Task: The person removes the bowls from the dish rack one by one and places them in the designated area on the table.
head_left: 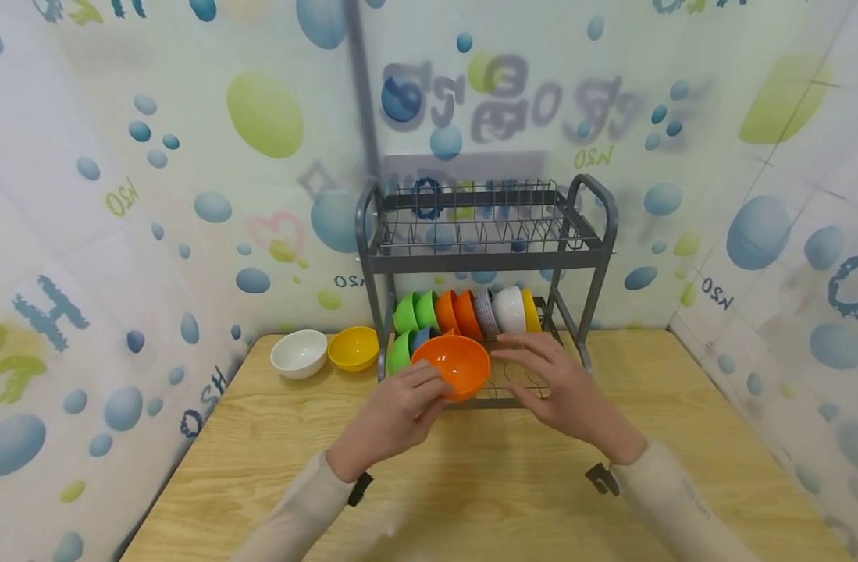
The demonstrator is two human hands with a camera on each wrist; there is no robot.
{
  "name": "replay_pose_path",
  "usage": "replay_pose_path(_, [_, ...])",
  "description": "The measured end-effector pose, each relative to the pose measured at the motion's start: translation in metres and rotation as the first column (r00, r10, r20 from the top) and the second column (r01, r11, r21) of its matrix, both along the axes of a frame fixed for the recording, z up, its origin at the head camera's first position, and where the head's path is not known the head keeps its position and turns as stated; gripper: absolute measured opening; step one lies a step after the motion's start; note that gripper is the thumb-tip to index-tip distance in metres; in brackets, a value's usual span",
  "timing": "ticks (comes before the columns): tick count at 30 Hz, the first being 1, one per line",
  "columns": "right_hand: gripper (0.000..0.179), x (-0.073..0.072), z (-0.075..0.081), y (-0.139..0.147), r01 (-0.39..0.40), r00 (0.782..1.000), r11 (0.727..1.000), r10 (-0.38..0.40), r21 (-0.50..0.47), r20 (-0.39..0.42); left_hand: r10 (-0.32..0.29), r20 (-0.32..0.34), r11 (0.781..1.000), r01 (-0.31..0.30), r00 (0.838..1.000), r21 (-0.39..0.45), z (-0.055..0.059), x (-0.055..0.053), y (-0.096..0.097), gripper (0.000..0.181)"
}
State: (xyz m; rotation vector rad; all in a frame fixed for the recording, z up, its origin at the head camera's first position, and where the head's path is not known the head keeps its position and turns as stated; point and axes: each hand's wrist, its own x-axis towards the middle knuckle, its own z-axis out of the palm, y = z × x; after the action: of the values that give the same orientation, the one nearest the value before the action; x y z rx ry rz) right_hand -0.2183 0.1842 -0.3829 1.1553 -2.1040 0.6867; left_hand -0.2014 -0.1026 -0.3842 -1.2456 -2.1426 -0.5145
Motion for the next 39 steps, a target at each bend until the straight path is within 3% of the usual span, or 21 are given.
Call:
replay_pose_path(10, [0.077, -0.017, 0.003, 0.024, 0.145, 0.987, 0.971, -0.129, -0.191, 0.092, 0.016, -0.008, 0.999, -0.015, 1.0, 0.034, -0.006, 0.0, -0.023, 0.014])
replay_pose_path(14, [0.088, -0.023, 0.003, 0.035, 0.189, 0.979, 0.937, -0.159, -0.293, 0.124, 0.042, -0.01, 0.998, -0.041, 0.999, 0.042, -0.006, 0.0, -0.033, 0.012])
replay_pose_path(17, [0.091, -0.027, 0.002, 0.043, 0.239, 0.968, 0.898, -0.191, -0.371, 0.162, 0.067, -0.006, 0.997, -0.067, 0.998, 0.042, -0.004, 0.001, -0.039, 0.017])
replay_pose_path(23, [0.085, -0.037, 0.005, 0.056, 0.394, 0.911, 0.784, -0.264, -0.48, 0.317, 0.097, -0.012, 0.994, -0.096, 0.995, 0.052, 0.0, 0.005, -0.053, 0.02])
replay_pose_path(28, [0.076, -0.047, 0.012, 0.063, 0.471, 0.849, 0.714, -0.209, -0.518, 0.484, 0.13, -0.007, 0.99, -0.13, 0.991, 0.061, -0.001, 0.009, -0.067, 0.012])
replay_pose_path(34, [0.067, -0.059, 0.02, 0.07, 0.561, 0.765, 0.689, -0.221, -0.459, 0.604, 0.149, -0.012, 0.986, -0.147, 0.989, 0.084, -0.004, 0.007, -0.084, 0.006])
replay_pose_path(39, [0.051, -0.067, 0.023, 0.071, 0.608, 0.745, 0.667, -0.292, -0.431, 0.6, 0.164, -0.024, 0.979, -0.16, 0.986, 0.127, -0.006, 0.003, -0.098, 0.016])
